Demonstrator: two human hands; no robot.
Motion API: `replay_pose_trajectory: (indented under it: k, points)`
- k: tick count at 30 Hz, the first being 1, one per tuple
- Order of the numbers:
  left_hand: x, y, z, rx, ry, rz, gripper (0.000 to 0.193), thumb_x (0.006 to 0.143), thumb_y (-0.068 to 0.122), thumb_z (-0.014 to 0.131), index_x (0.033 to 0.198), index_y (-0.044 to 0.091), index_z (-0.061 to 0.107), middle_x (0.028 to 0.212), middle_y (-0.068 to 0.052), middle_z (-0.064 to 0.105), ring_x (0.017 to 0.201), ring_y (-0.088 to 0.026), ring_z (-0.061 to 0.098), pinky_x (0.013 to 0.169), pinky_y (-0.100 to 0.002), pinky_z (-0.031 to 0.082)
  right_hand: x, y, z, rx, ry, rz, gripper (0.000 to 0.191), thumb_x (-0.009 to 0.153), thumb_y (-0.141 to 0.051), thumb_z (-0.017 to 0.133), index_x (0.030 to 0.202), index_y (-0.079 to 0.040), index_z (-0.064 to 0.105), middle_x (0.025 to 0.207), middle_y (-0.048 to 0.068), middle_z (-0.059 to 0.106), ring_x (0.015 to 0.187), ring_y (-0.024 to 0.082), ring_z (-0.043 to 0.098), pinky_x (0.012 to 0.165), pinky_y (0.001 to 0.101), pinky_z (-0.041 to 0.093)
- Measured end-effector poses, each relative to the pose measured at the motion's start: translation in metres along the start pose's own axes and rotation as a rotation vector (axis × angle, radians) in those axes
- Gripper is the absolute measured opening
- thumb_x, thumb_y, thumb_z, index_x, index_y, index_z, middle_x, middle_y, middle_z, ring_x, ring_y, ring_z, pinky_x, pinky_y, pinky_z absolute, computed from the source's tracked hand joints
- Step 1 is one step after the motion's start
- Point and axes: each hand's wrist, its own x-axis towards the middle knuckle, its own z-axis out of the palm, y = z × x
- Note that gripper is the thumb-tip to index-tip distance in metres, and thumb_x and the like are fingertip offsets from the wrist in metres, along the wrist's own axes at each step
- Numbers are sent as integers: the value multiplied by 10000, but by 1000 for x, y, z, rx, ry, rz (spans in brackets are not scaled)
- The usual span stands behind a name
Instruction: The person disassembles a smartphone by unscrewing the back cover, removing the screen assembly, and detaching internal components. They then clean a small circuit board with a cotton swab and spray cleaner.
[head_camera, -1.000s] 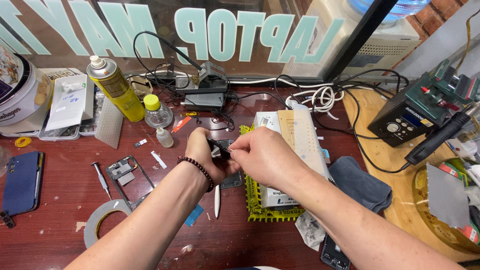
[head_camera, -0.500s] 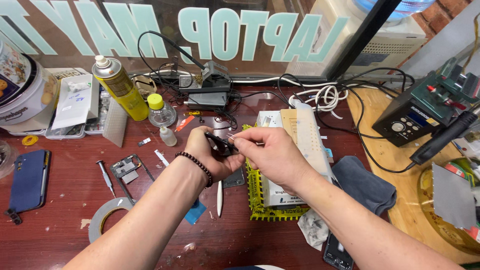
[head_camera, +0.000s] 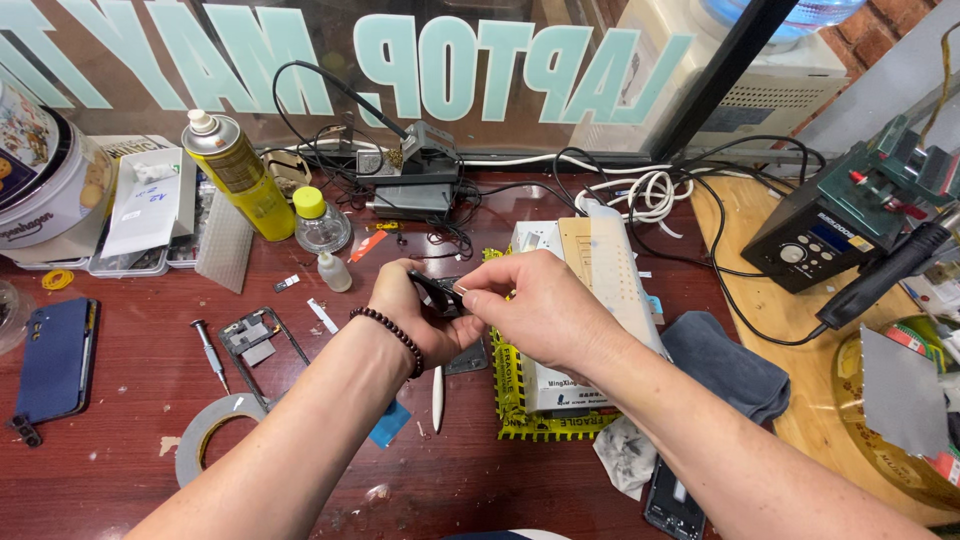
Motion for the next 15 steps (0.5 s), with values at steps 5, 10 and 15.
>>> replay_pose_trajectory:
  k: [5, 10, 15]
  points:
    - [-2, -1, 2, 136, -3, 87, 492, 957, 457, 380, 1051, 21, 588, 945, -154, 652, 781, -273, 643, 650, -425, 564, 3, -1, 0, 65, -48, 77, 212, 843, -178, 716, 980, -41, 802, 840, 79, 818, 773, 127, 750, 724, 291, 590]
    - [3, -4, 3, 123, 15, 104, 495, 939, 491, 392, 1030, 42, 579, 900, -125, 630, 728, -247, 614, 612, -407, 547, 5, 2, 3, -47, -7, 51, 186, 842, -161, 727, 954, -38, 810, 812, 70, 806, 741, 113, 740, 714, 282, 581]
    - [1, -2, 2, -20, -30, 49, 474, 967, 453, 414, 1062, 15, 569, 980, -133, 653, 824, -249, 652, 712, -422, 593, 3, 8, 3, 249, -9, -32, 186, 891, -156, 731, 987, -13, 802, 754, 14, 732, 674, 65, 641, 600, 224, 506]
